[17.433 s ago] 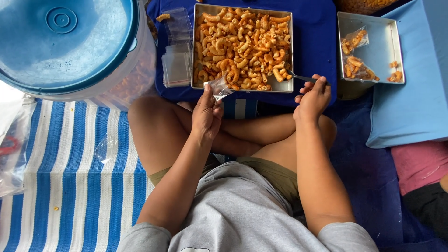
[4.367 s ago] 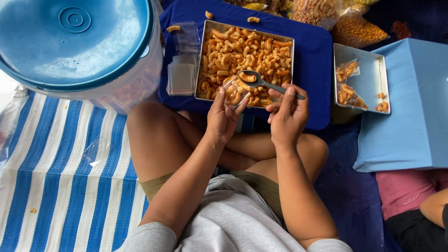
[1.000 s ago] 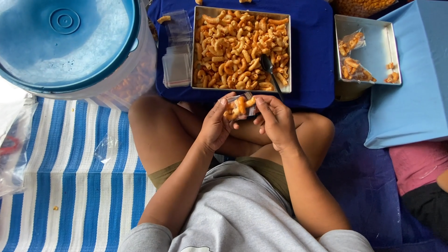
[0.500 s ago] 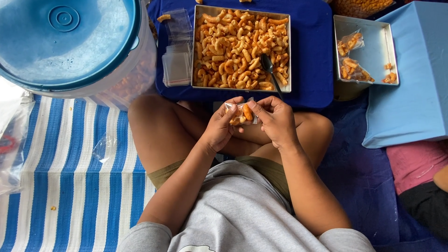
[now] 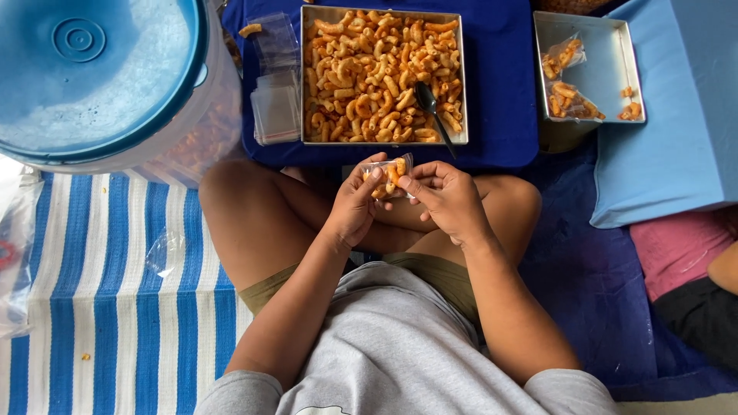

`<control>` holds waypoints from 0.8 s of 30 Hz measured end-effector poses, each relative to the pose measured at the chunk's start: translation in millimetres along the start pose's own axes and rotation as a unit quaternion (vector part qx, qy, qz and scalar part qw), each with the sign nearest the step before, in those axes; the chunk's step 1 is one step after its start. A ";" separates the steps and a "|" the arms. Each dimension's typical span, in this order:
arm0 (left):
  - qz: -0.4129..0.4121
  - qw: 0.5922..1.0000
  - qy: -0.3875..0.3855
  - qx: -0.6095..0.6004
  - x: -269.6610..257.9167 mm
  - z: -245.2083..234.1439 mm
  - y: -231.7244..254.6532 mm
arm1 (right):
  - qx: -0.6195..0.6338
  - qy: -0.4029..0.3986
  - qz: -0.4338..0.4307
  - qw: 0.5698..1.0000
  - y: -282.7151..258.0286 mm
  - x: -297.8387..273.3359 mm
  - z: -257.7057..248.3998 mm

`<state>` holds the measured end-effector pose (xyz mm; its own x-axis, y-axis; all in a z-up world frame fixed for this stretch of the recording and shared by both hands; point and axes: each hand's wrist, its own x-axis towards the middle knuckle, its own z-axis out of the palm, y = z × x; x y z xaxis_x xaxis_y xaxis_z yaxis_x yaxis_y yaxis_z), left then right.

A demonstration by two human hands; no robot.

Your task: A person sitting on the floor uses a spoon to portion snacks from a large tray into individual small plastic bags.

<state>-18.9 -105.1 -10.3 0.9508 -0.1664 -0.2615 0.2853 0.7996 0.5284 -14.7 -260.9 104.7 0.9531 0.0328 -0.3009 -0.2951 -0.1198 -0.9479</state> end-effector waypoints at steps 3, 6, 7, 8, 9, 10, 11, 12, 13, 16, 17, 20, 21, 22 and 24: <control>-0.008 1.000 0.005 0.026 1.5 8.4 -3.3 | -0.008 0.001 -0.003 1.000 -1.1 -4.1 -6.9; -0.015 0.999 0.003 0.044 5.6 15.8 -9.0 | -0.026 0.013 -0.015 0.999 -4.9 -8.9 -13.3; -0.019 0.999 0.001 0.049 6.4 17.9 -11.4 | -0.036 0.024 -0.022 0.999 -5.8 -11.1 -15.0; -0.020 0.999 -0.001 0.050 7.6 21.7 -11.9 | -0.035 0.027 -0.022 0.999 -3.7 -10.7 -18.0; -0.024 0.999 -0.003 0.049 8.6 25.6 -12.4 | -0.042 0.038 -0.031 0.998 -1.7 -10.3 -20.9; -0.028 0.998 -0.004 0.048 8.8 29.2 -13.2 | -0.050 0.049 -0.039 0.997 0.8 -10.5 -23.8; -0.030 0.998 -0.006 0.049 8.4 34.9 -12.7 | -0.049 0.051 -0.038 0.997 2.5 -9.1 -27.0; -0.037 0.998 -0.012 0.055 8.2 40.4 -11.8 | -0.051 0.058 -0.047 0.996 4.3 -7.7 -29.8; -0.043 0.997 -0.019 0.061 8.0 46.0 -11.0 | -0.053 0.065 -0.056 0.995 6.1 -6.2 -32.8; -0.051 0.995 -0.033 0.074 15.5 45.5 -17.6 | -0.060 0.086 -0.069 0.992 10.2 -0.7 -46.3; -0.053 0.995 -0.035 0.075 17.0 47.7 -18.7 | -0.059 0.089 -0.069 0.992 13.2 2.7 -52.6; -0.065 0.993 -0.043 0.083 17.5 52.9 -20.5 | -0.074 0.118 -0.084 0.987 20.0 12.8 -75.6; -0.066 0.990 -0.051 0.110 16.2 53.6 -19.8 | -0.065 0.145 -0.090 0.983 20.6 17.0 -85.9; -0.066 0.987 -0.059 0.138 14.4 54.6 -19.4 | -0.056 0.172 -0.095 0.979 21.4 20.7 -96.6; -0.076 0.980 -0.044 0.177 12.6 39.6 -21.5 | -0.071 0.207 -0.109 0.970 31.1 42.5 -133.5</control>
<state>-8.2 -147.2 7.1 0.8963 -0.3293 -0.2970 0.4340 0.5138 0.7401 25.6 -395.7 76.4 0.9459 -0.3244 0.0009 -0.0990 -0.2912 -0.9515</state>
